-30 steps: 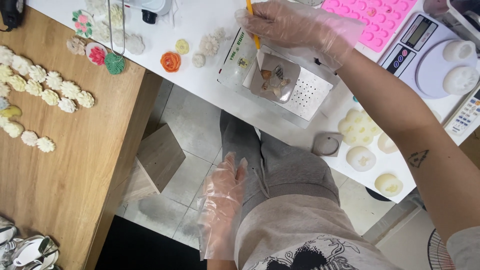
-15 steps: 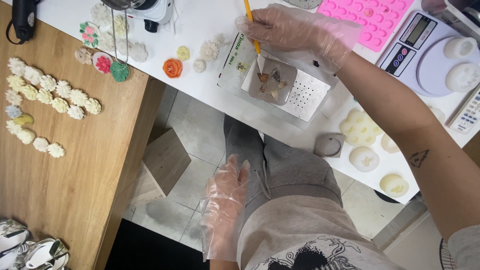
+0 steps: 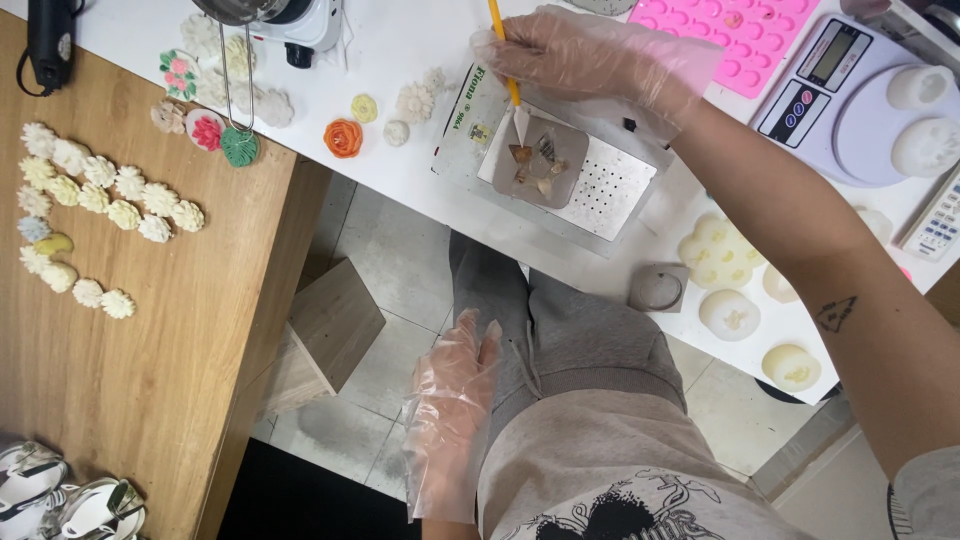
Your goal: Refining and detailing decorative floral wax pieces using a heat gun and a sculpting tool.
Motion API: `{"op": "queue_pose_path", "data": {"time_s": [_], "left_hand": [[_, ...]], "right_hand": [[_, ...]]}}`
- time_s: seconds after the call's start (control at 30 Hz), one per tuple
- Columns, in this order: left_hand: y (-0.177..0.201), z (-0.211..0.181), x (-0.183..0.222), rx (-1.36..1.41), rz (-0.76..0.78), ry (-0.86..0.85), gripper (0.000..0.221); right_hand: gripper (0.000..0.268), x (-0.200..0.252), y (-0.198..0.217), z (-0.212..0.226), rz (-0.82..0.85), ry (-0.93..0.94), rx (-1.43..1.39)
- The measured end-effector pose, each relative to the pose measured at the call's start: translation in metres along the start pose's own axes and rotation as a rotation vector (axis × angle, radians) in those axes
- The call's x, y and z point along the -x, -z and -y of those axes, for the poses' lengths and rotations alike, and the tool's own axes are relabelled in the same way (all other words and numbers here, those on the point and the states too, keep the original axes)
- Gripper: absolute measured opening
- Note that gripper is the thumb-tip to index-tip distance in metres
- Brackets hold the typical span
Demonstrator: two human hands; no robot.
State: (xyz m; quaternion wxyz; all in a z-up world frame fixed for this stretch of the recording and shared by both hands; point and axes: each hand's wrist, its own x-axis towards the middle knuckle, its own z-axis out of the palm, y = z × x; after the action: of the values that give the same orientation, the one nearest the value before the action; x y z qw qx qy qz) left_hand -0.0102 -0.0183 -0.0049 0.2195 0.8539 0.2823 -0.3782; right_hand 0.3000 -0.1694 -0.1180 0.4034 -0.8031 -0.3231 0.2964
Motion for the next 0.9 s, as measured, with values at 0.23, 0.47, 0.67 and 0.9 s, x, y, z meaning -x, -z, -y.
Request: {"op": "queue_pose_path", "data": {"time_s": [0.23, 0.47, 0.67, 0.9], "left_hand": [[0.011, -0.009, 0.004, 0.009, 0.043, 0.034, 0.052], [0.008, -0.008, 0.003, -0.012, 0.031, 0.016, 0.052], [0.008, -0.008, 0.004, -0.017, 0.026, 0.007, 0.051], [0.014, -0.016, 0.004, -0.082, 0.084, 0.072, 0.051]], "right_hand": [[0.049, 0.009, 0.007, 0.012, 0.014, -0.097, -0.023], [0.042, 0.006, 0.0, -0.019, -0.013, 0.017, -0.082], [0.043, 0.011, 0.001, -0.014, -0.038, -0.095, -0.03], [0.043, 0.016, -0.002, -0.02, -0.081, -0.101, -0.051]]}}
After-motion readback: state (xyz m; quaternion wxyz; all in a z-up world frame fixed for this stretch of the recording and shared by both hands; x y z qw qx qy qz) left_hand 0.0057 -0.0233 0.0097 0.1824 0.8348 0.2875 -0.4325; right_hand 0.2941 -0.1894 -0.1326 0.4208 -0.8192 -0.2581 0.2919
